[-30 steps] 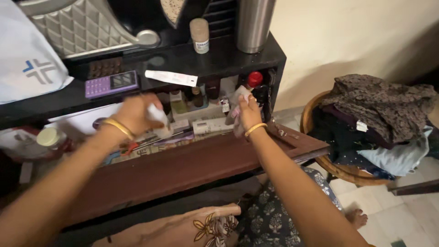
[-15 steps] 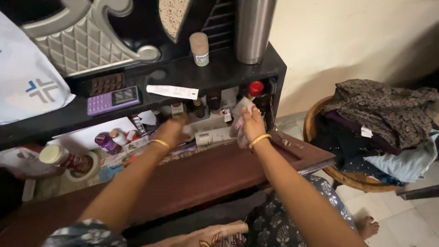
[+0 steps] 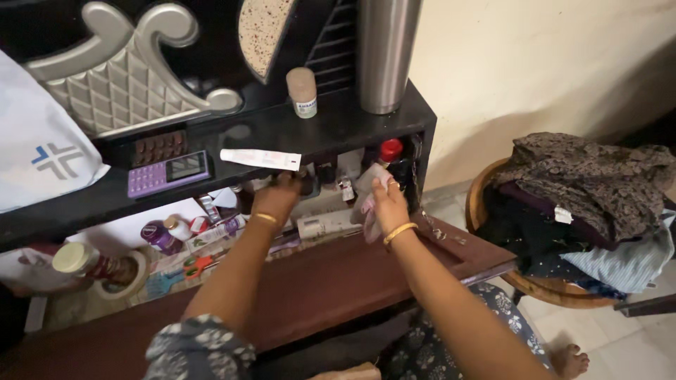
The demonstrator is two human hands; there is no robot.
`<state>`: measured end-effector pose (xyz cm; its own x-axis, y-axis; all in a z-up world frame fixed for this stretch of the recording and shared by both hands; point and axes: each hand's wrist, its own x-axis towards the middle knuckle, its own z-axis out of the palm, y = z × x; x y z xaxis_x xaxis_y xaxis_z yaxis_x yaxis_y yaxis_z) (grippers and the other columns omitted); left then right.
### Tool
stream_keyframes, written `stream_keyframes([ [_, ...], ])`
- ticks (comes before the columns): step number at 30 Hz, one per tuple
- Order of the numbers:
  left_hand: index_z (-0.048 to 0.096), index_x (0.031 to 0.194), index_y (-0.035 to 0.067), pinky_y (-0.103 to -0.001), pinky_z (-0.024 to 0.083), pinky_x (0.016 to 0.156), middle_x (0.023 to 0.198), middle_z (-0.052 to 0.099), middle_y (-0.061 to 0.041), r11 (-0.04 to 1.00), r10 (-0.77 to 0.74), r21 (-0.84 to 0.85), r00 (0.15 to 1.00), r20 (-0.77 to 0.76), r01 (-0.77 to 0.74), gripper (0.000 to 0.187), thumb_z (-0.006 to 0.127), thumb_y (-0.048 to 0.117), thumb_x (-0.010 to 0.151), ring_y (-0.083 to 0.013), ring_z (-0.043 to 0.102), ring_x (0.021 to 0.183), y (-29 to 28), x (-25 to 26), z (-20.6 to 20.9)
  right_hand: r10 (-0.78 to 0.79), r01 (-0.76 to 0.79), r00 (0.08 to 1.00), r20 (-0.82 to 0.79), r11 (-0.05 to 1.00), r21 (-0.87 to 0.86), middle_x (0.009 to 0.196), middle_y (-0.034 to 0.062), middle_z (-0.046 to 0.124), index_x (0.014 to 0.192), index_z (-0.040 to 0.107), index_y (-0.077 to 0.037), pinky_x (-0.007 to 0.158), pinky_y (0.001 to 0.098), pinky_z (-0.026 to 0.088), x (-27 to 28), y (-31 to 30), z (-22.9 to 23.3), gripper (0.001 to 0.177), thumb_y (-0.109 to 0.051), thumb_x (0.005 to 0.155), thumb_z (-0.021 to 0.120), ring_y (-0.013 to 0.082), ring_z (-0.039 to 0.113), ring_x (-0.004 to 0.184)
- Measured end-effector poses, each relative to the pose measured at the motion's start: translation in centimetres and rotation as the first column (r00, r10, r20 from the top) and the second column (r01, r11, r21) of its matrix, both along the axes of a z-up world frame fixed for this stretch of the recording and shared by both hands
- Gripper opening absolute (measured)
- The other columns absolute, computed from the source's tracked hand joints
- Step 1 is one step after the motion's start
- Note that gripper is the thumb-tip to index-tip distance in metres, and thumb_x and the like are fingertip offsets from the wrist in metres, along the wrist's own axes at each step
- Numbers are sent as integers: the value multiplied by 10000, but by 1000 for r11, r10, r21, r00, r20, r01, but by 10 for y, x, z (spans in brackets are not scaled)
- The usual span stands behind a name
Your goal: The person wipes a table, then cleans a cloth at a sink, and subsequently wipes various items on a bedroom headboard including a flask and several bottles before organizing them.
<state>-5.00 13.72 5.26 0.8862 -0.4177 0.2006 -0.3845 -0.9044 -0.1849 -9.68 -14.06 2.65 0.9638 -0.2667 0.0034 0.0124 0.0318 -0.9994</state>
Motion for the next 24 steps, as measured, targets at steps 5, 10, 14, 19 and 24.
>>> stream_keyframes([
  [5,605,1030,75,-409,601,589,1115,664,-142,784,-621,26,781,62,621,212,607,129,825,-307,709,849,-16,-60,65,60,-83,996,68,899,430,843,68,533,1307,526,-28,571,318,487,1,11,0,409,-319,1027,583,163,524,659],
  [10,609,1182,-3,-522,548,744,1185,589,-272,813,-129,-446,862,491,375,360,719,196,903,-453,609,959,-46,-20,182,42,-55,997,67,980,191,932,13,614,1270,564,-30,644,251,481,3,9,-8,393,-343,1034,563,74,539,764],
  [14,614,1230,108,-528,535,860,1157,634,-220,869,120,-494,984,132,-40,497,811,351,843,-437,630,1052,-72,41,234,33,-58,997,67,908,414,802,67,499,1183,502,-22,550,337,470,6,2,-10,336,-308,1036,601,180,493,633],
  [19,533,1299,86,-525,534,907,1188,648,-222,857,204,-486,979,20,-169,567,802,247,827,-443,629,1107,-83,52,220,-120,87,984,129,968,235,940,10,614,1208,582,-20,654,252,499,-2,-5,8,328,-311,1057,573,68,561,771],
  [24,492,1329,30,-481,535,958,1218,623,-240,644,-83,-704,942,325,300,653,822,181,786,-450,623,1140,-73,5,208,-167,115,984,67,869,481,833,31,557,1250,549,-59,548,274,471,-9,0,35,322,-290,1026,571,107,547,620],
])
